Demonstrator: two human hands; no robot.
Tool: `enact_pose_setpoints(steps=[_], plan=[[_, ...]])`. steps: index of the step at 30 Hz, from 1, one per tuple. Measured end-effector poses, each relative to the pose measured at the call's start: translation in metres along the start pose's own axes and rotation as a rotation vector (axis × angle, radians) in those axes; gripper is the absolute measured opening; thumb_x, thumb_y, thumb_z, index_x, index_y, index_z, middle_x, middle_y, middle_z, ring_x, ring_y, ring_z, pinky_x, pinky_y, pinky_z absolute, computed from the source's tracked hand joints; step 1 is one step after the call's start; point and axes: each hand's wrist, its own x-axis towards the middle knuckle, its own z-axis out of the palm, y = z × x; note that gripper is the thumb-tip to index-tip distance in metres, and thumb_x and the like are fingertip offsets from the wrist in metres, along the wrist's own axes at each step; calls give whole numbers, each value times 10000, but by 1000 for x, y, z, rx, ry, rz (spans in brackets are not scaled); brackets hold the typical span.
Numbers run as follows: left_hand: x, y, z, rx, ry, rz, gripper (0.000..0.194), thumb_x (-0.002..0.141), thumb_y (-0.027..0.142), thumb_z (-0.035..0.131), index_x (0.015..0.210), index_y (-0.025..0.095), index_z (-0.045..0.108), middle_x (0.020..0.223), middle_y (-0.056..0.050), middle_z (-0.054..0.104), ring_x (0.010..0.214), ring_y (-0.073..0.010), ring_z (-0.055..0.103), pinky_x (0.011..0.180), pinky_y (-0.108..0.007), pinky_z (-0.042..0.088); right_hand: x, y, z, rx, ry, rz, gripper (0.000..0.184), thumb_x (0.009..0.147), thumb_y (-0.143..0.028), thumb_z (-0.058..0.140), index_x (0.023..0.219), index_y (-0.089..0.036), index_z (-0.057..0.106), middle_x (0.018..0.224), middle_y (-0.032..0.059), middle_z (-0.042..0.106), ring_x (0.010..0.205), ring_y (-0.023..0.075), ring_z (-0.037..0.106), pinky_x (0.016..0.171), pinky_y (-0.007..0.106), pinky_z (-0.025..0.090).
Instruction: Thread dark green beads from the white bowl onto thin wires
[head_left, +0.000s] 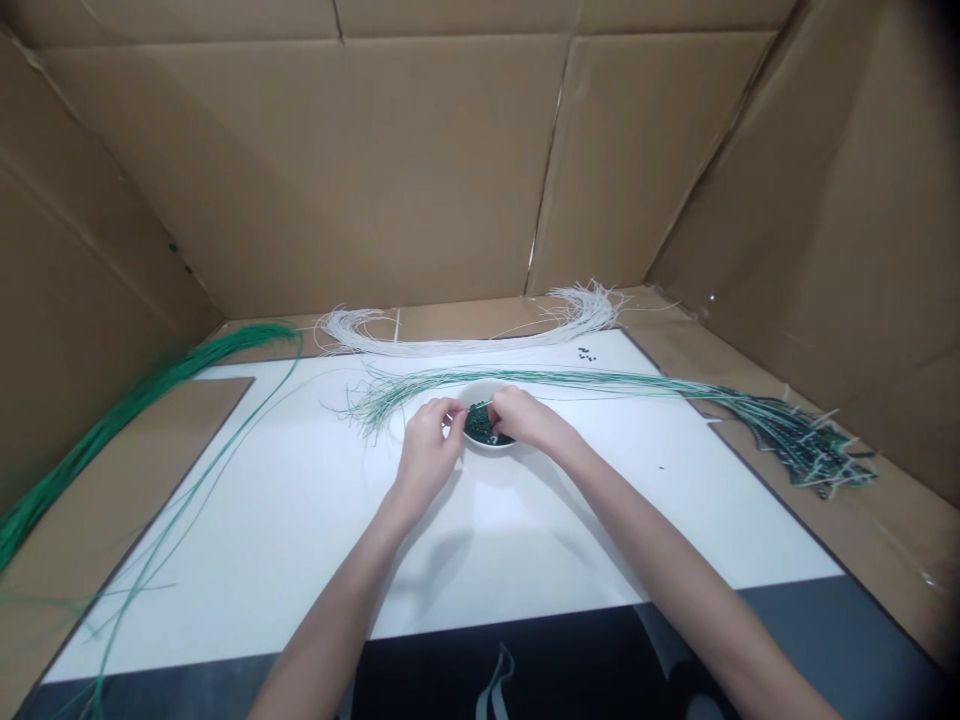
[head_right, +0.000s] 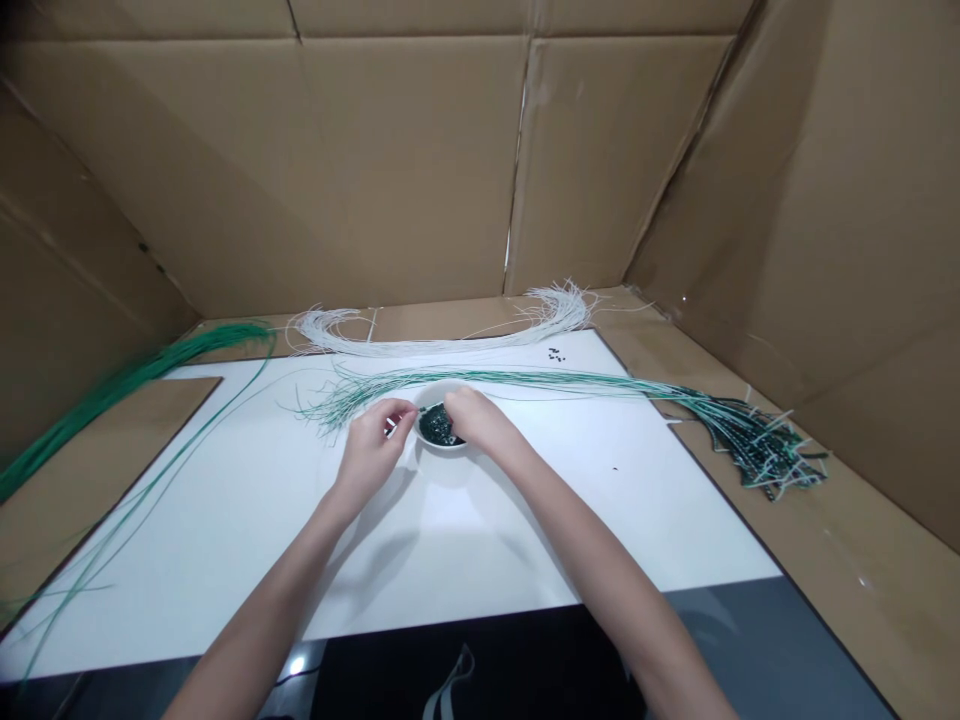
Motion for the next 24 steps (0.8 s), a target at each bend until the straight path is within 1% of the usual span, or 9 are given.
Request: enact_pose_setpoints(steps=[3, 5, 7, 10, 12, 15, 17, 19, 24], plan=[[0, 1, 0, -11, -9, -32, 125, 788, 208, 465, 780, 176, 586, 781, -20, 632, 713, -142, 560, 665, -251, 416, -3, -3, -1, 8, 8, 8, 135, 646, -87, 550, 625, -153, 666, 642, 79, 650, 630, 188, 596, 544, 236, 391], [-1, 1, 0, -20, -15, -50, 136, 787, 229, 466, 776, 178, 592, 766, -20, 636, 714, -146, 566, 661, -253, 416, -6, -2, -2, 18, 20, -8, 148, 658, -92, 535, 646, -159, 666, 661, 72, 655, 645, 176, 595, 564, 231, 392], [0, 0, 0, -42, -21, -70, 148, 784, 249, 470, 776, 176, 598, 766, -24, 641, 714, -148, 572, 655, -253, 417, -10, 0, -4, 88, 79, -38, 161, 676, -95, 519, 674, -160, 666, 679, 60, 661, 651, 156, 592, 599, 223, 399], [0, 0, -2, -103, -31, -104, 162, 780, 271, 475, 779, 170, 602, 795, -29, 651, 711, -143, 574, 656, -250, 420, -19, 6, -7, 358, 229, -62, 140, 704, -130, 525, 711, -151, 664, 695, 44, 670, 628, 127, 586, 624, 217, 416], [0, 1, -3, -155, -39, -127, 169, 779, 280, 476, 773, 168, 603, 803, -28, 653, 720, -140, 574, 662, -246, 420, -25, 9, -9, 571, 334, -40, 120, 715, -192, 552, 723, -147, 663, 718, 43, 675, 626, 126, 584, 615, 224, 430], [0, 4, -5, -222, -37, -137, 179, 780, 296, 479, 769, 166, 602, 805, -28, 647, 744, -141, 573, 661, -239, 420, -32, 11, -9, 898, 433, -20, 168, 694, -298, 603, 721, -142, 660, 738, 49, 670, 629, 134, 576, 569, 237, 445], [-1, 8, -6, -253, -21, -121, 181, 780, 305, 484, 768, 163, 596, 800, -27, 639, 736, -137, 568, 656, -233, 421, -34, 11, -8, 1088, 441, -32, 202, 667, -336, 633, 716, -142, 660, 722, 46, 661, 607, 130, 564, 533, 236, 444], [-2, 12, -7, -271, -2, -97, 176, 780, 306, 491, 770, 162, 592, 786, -23, 631, 718, -129, 561, 654, -226, 421, -35, 10, -8, 1206, 434, -49, 215, 654, -351, 648, 714, -145, 664, 701, 39, 653, 585, 120, 550, 515, 233, 441], [-3, 14, -8, -280, 13, -60, 173, 783, 306, 496, 773, 162, 592, 782, -26, 627, 709, -126, 559, 651, -220, 423, -35, 7, -9, 1309, 434, -68, 226, 650, -362, 662, 726, -150, 672, 665, 27, 638, 558, 103, 530, 507, 227, 437]])
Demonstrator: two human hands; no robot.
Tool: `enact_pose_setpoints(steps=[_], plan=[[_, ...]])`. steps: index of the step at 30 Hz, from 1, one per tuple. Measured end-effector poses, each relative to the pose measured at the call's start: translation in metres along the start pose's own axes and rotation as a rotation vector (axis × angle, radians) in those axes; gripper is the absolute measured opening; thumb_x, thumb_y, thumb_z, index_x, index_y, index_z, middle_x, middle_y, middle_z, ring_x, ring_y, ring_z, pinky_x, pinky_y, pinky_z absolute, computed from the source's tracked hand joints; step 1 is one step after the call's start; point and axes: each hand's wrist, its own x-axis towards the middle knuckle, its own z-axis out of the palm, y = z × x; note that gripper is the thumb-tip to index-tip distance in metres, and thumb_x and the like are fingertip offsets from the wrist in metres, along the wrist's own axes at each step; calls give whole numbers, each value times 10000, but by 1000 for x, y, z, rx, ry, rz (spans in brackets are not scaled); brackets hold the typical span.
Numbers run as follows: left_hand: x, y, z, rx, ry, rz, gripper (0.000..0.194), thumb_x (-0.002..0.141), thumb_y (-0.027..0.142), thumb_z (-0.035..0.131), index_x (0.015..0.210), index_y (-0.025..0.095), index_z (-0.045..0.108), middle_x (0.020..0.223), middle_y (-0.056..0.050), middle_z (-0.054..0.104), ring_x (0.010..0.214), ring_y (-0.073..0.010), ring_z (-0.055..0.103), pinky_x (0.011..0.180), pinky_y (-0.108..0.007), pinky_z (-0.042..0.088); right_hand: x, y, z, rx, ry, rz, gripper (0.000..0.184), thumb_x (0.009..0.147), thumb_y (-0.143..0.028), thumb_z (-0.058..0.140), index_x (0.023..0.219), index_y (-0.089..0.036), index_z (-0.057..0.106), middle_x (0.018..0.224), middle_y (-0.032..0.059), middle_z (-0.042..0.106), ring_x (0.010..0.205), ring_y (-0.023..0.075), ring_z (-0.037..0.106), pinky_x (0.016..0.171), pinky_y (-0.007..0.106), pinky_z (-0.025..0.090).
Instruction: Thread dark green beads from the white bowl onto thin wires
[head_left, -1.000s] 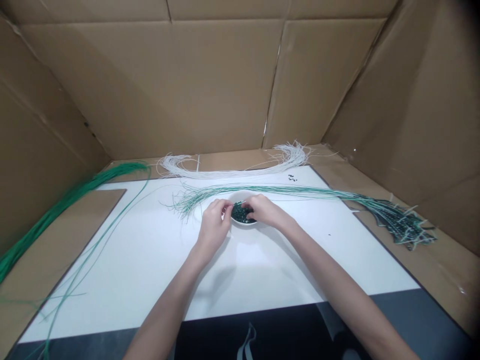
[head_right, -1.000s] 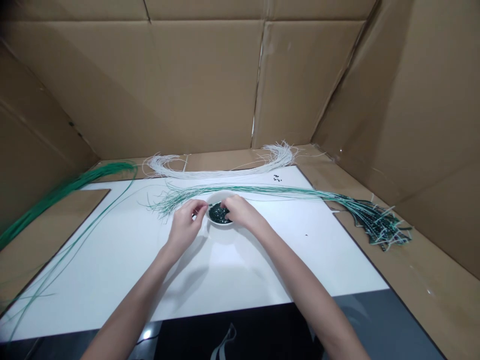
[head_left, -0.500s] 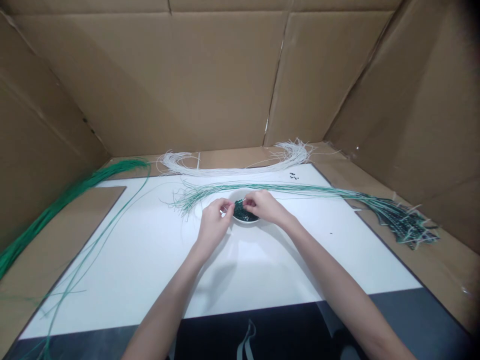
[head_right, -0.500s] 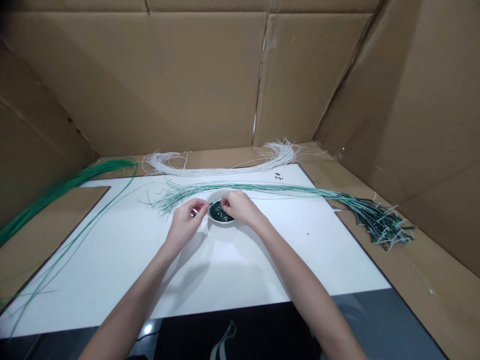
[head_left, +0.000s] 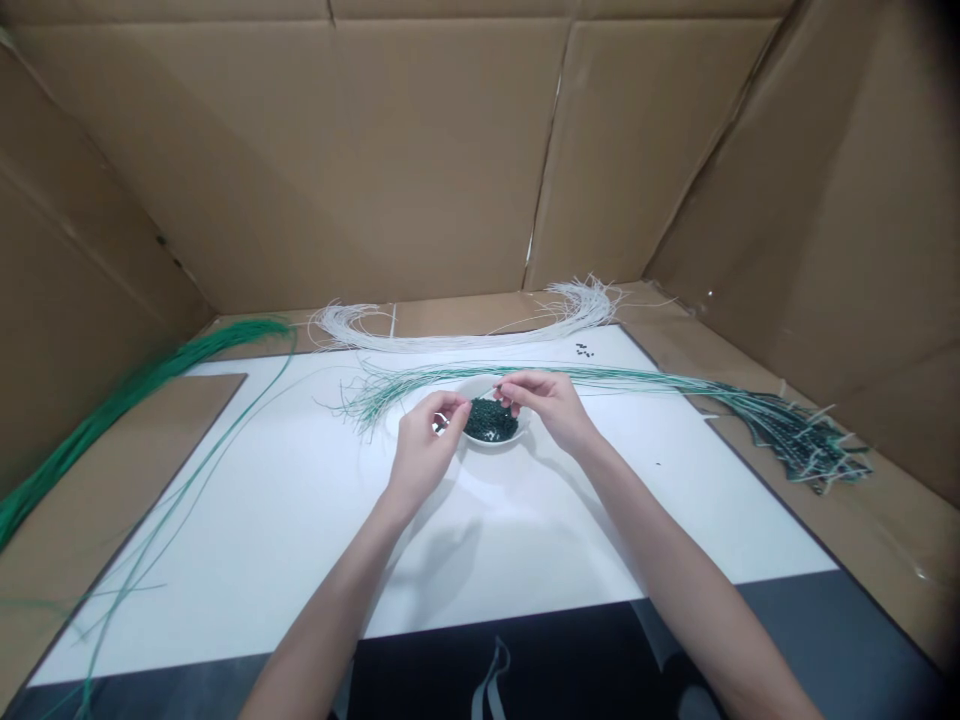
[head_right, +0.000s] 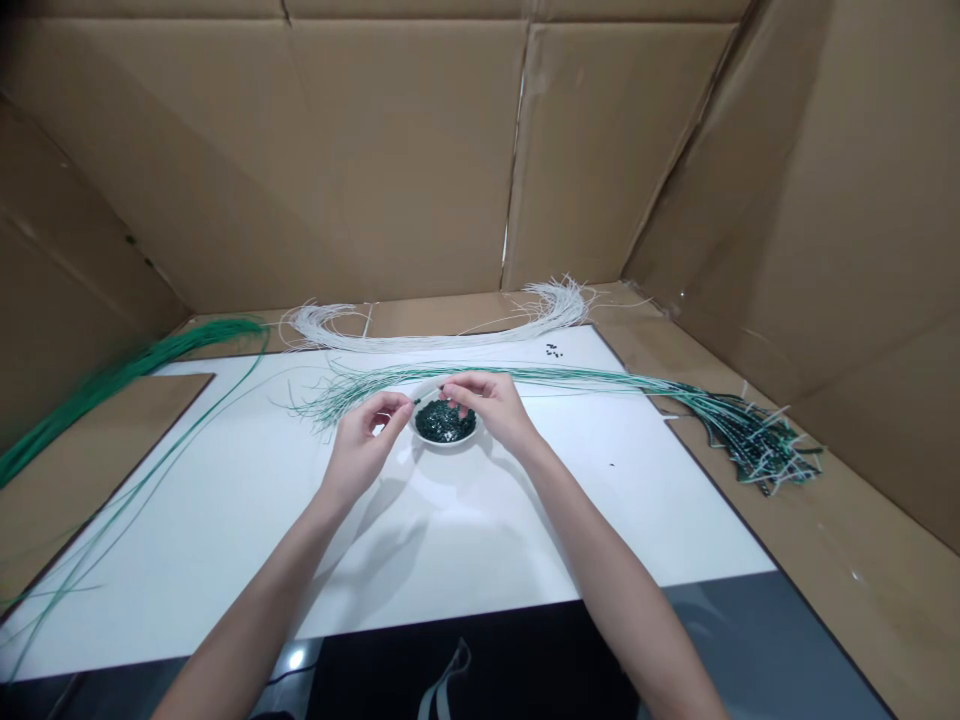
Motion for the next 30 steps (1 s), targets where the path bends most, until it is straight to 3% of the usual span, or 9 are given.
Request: enact_pose_setpoints(steps=[30], plan=[[0, 0, 1, -21, 8, 29, 171, 784, 309, 502, 777, 163, 592, 779, -32, 619, 714, -130, 556, 665, -229, 440, -3, -3, 3, 48, -38, 3, 221, 686, -375, 636, 689, -156, 667, 667, 25, 642, 552, 97, 519, 496, 214, 422]])
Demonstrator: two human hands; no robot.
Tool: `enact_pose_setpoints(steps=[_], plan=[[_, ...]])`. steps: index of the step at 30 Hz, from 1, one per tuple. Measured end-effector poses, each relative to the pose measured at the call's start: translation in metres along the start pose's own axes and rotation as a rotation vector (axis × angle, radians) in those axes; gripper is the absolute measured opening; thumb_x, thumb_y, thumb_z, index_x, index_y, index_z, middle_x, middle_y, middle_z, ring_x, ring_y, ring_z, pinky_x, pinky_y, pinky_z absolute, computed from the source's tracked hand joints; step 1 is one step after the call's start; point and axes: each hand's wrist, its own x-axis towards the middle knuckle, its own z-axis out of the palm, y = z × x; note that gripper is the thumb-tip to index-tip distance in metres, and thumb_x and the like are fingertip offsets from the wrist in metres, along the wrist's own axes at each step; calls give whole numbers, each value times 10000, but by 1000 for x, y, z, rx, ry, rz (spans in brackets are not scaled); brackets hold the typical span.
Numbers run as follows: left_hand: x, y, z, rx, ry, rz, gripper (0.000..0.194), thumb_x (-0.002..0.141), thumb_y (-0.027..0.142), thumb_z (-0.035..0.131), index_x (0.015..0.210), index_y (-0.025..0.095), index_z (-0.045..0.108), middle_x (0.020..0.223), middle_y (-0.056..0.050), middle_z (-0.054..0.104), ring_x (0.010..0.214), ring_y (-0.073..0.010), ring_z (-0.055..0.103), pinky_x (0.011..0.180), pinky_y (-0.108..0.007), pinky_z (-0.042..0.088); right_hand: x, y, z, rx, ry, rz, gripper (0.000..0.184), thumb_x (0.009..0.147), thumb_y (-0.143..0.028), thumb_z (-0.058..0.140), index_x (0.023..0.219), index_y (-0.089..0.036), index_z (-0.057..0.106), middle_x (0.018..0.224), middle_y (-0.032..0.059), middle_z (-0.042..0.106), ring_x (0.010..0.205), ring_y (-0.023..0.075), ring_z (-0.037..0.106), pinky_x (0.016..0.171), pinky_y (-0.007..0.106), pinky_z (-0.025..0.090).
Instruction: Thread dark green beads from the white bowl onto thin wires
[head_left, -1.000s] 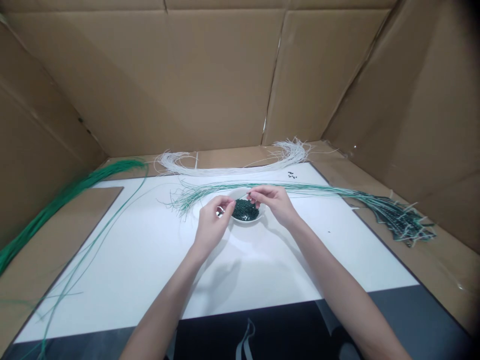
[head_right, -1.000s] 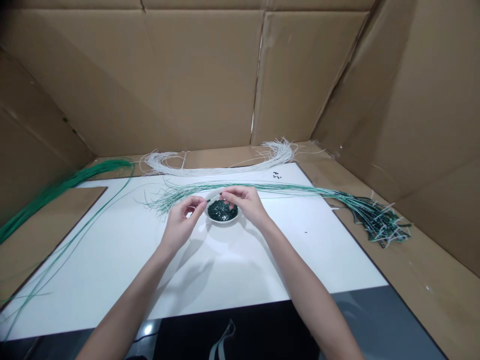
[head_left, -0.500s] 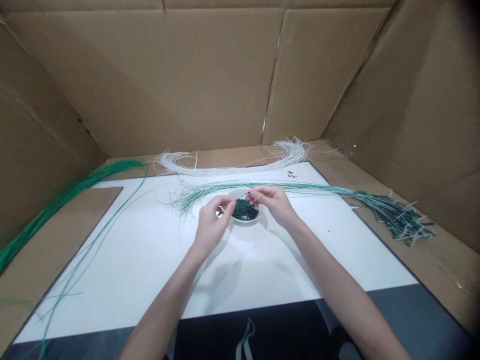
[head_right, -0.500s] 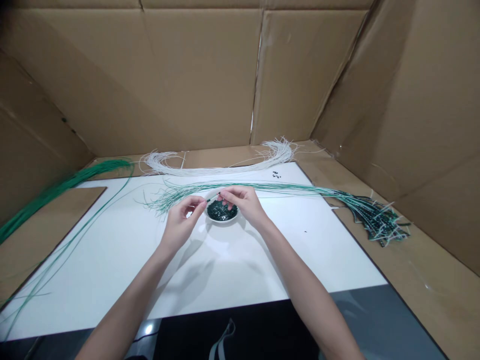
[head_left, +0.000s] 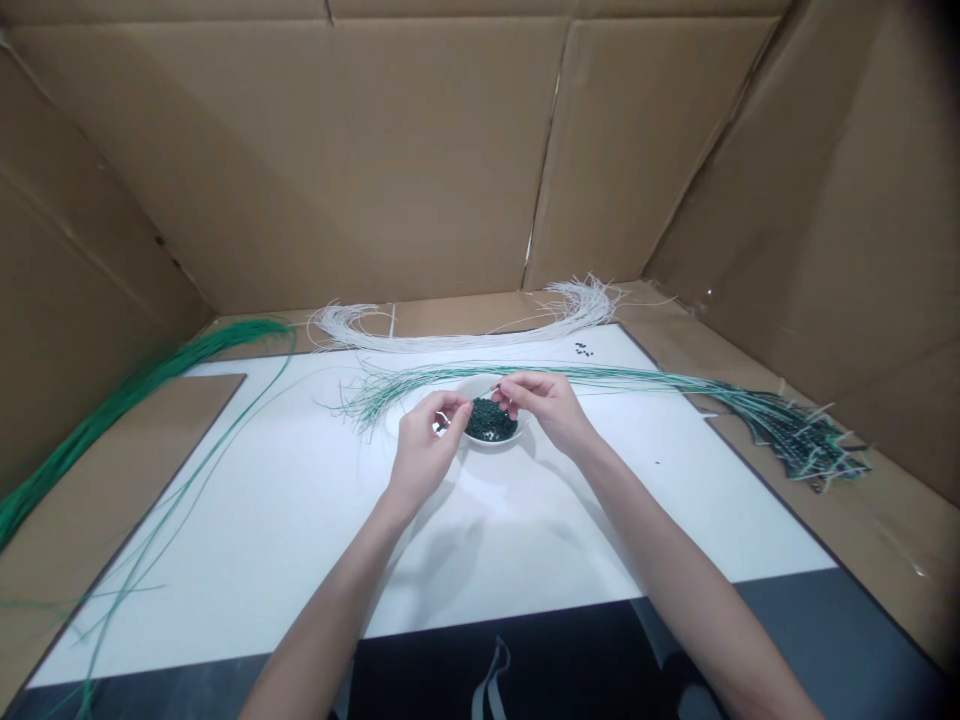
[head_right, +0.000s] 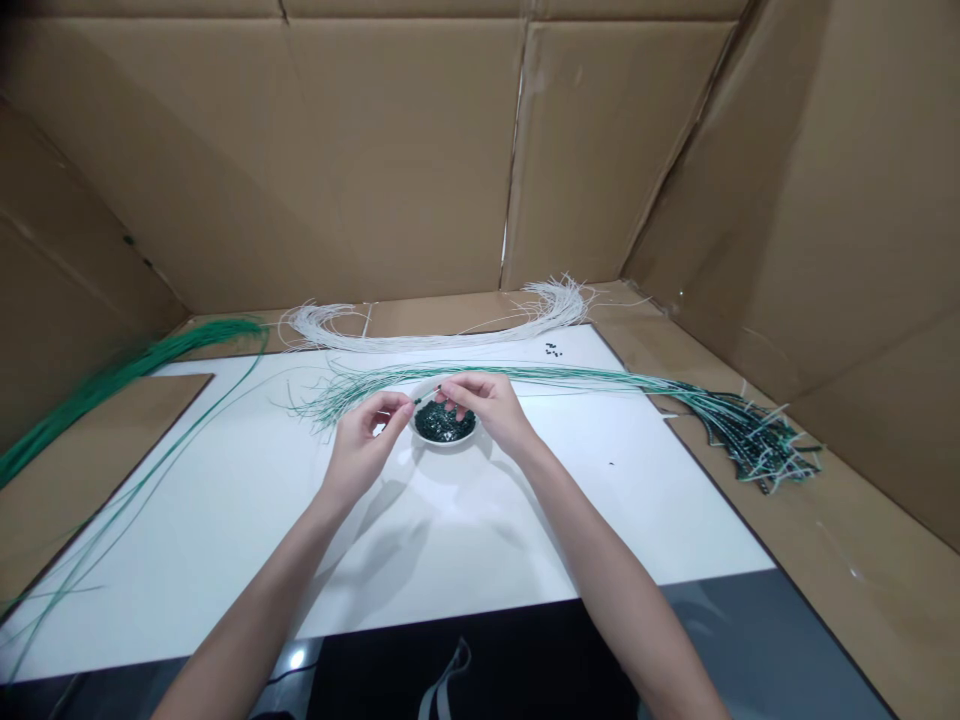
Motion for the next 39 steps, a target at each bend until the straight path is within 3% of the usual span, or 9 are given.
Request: enact_pose_setpoints(steps=[17, 39], plan=[[-2, 0, 2, 61, 28, 40, 156, 794, 285, 489, 779, 169, 592, 774, -30, 620, 720, -132, 558, 661, -236, 436, 0, 2, 1, -40, 68, -55, 204, 641, -347, 661, 727, -163, 687, 686, 35, 665, 535, 101, 539, 452, 215, 425], [-3, 3, 1, 133, 69, 121, 127, 803, 241, 480, 757, 169, 574, 735, -18, 595, 693, -121, 535, 638, -229, 415, -1, 12, 3, 184, 74, 39, 168, 640, -293, 687, 742, -164, 719, 696, 52, 686, 532, 83, 518, 446, 193, 401]])
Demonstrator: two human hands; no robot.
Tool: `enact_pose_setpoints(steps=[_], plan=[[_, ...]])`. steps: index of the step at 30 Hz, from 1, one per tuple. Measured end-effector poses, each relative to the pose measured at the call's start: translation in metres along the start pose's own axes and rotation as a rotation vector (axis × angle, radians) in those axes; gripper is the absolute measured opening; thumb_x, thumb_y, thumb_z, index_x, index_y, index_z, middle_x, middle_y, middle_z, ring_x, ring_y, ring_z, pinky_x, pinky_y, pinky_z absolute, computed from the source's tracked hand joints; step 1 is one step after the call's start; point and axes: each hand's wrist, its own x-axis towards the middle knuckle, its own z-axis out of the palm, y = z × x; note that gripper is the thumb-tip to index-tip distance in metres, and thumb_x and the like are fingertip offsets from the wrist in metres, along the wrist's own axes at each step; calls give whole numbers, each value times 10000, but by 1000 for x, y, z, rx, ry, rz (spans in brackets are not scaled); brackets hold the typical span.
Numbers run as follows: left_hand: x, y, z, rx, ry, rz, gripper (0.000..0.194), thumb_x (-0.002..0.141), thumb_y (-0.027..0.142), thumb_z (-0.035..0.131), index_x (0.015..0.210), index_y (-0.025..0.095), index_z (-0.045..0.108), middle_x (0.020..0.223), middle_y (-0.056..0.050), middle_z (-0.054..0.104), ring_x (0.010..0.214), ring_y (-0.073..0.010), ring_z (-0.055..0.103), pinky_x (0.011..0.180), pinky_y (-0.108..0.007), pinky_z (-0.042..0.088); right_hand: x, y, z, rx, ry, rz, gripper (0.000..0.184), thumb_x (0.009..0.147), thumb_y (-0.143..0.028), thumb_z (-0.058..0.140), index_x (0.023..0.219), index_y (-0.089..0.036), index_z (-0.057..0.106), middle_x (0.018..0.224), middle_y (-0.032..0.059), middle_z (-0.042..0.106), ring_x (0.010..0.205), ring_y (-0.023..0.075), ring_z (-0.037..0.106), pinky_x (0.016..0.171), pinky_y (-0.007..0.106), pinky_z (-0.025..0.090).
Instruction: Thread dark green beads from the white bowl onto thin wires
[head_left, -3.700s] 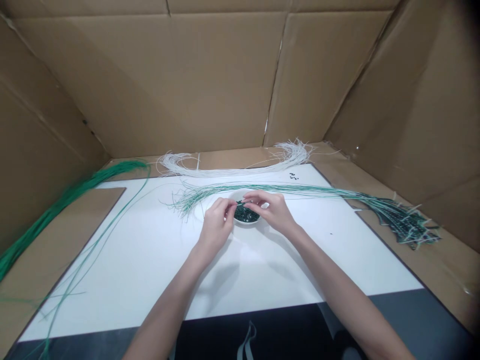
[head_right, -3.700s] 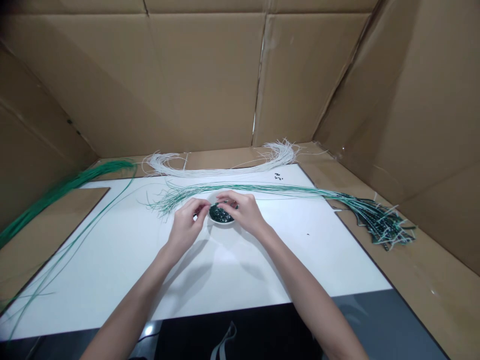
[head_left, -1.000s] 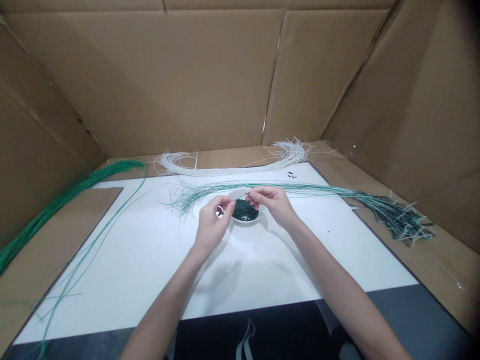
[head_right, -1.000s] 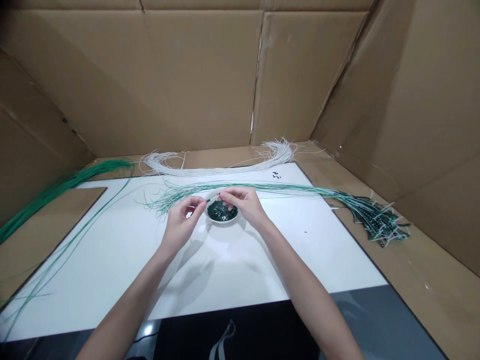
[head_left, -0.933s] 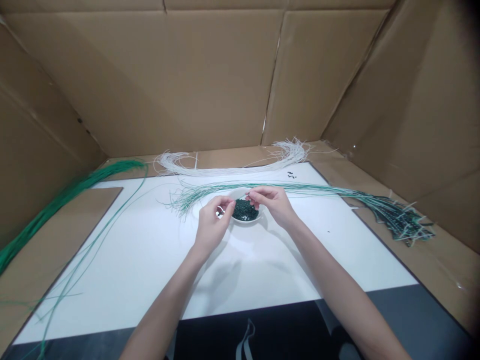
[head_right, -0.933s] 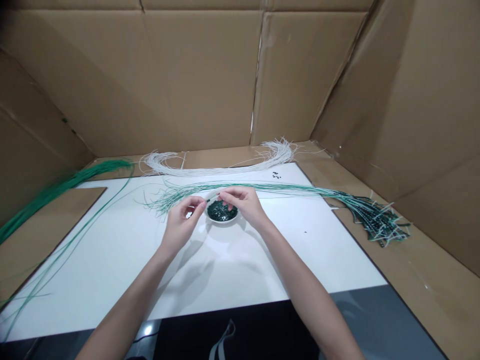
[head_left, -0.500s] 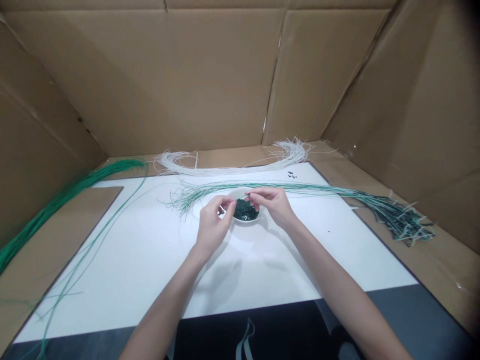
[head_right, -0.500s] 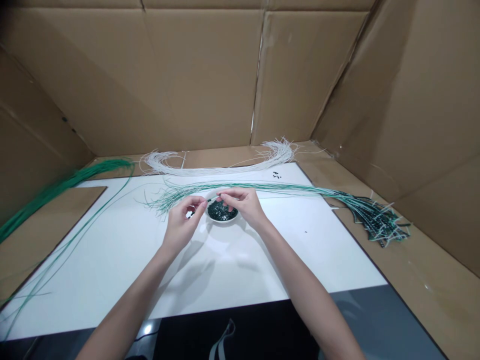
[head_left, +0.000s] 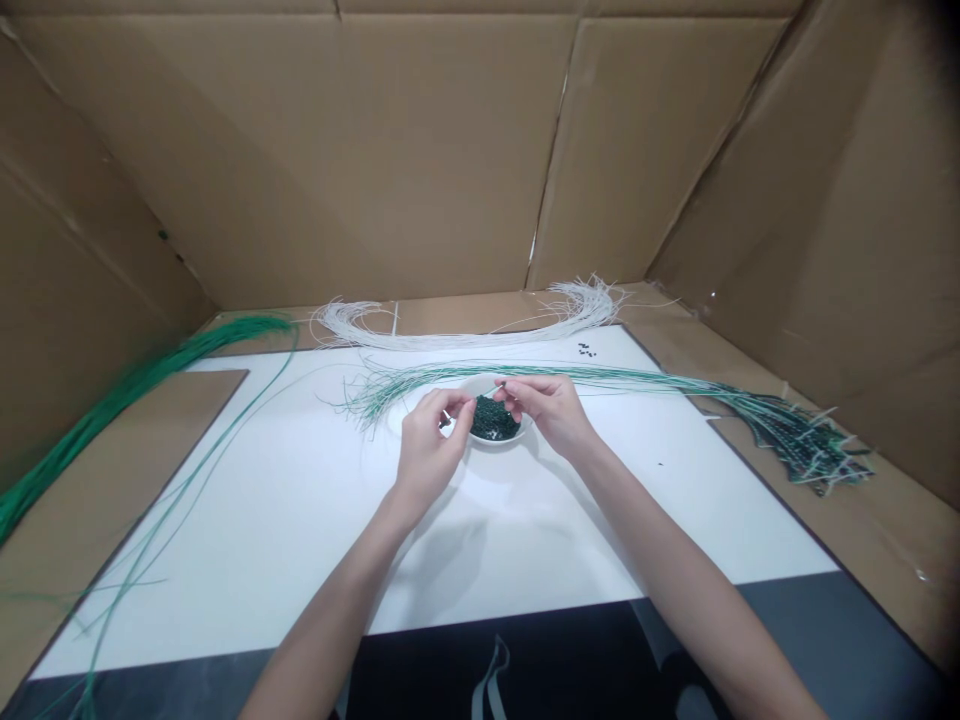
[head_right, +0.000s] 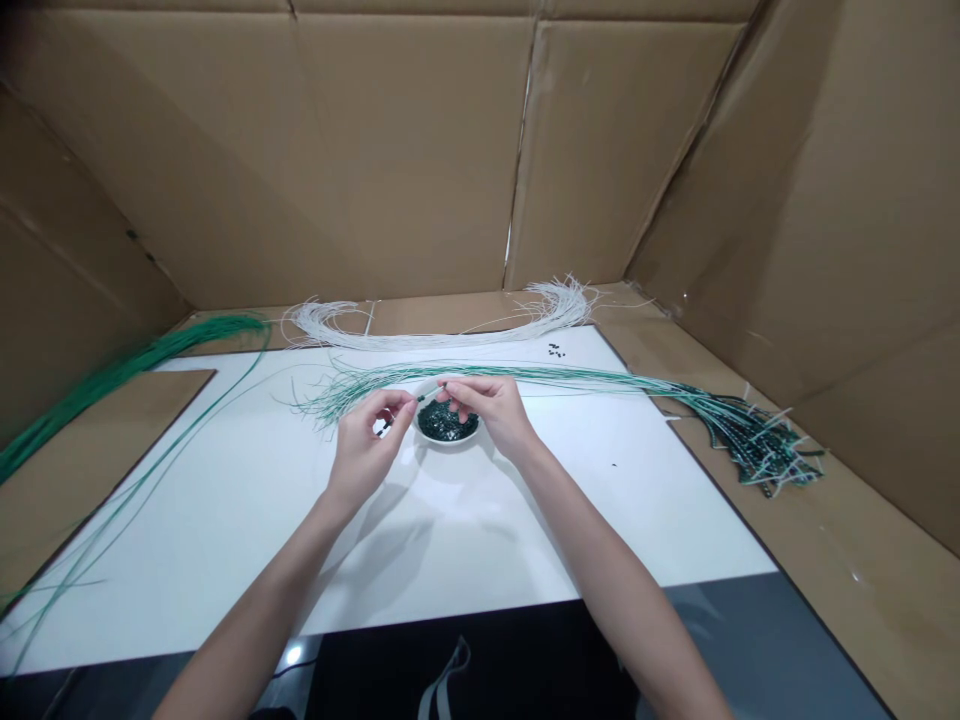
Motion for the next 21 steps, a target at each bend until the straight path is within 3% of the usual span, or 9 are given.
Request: enact_pose_setpoints(steps=[21], plan=[[-1, -3, 3, 117, 19, 131, 92, 814, 190, 477, 774, 172, 559, 710, -10, 586, 680, -124, 499, 633, -243, 398, 1, 1, -1, -45, 5, -51, 148, 647, -284, 683, 746, -183, 725, 670, 36, 686, 517, 87, 513, 447, 203, 409]])
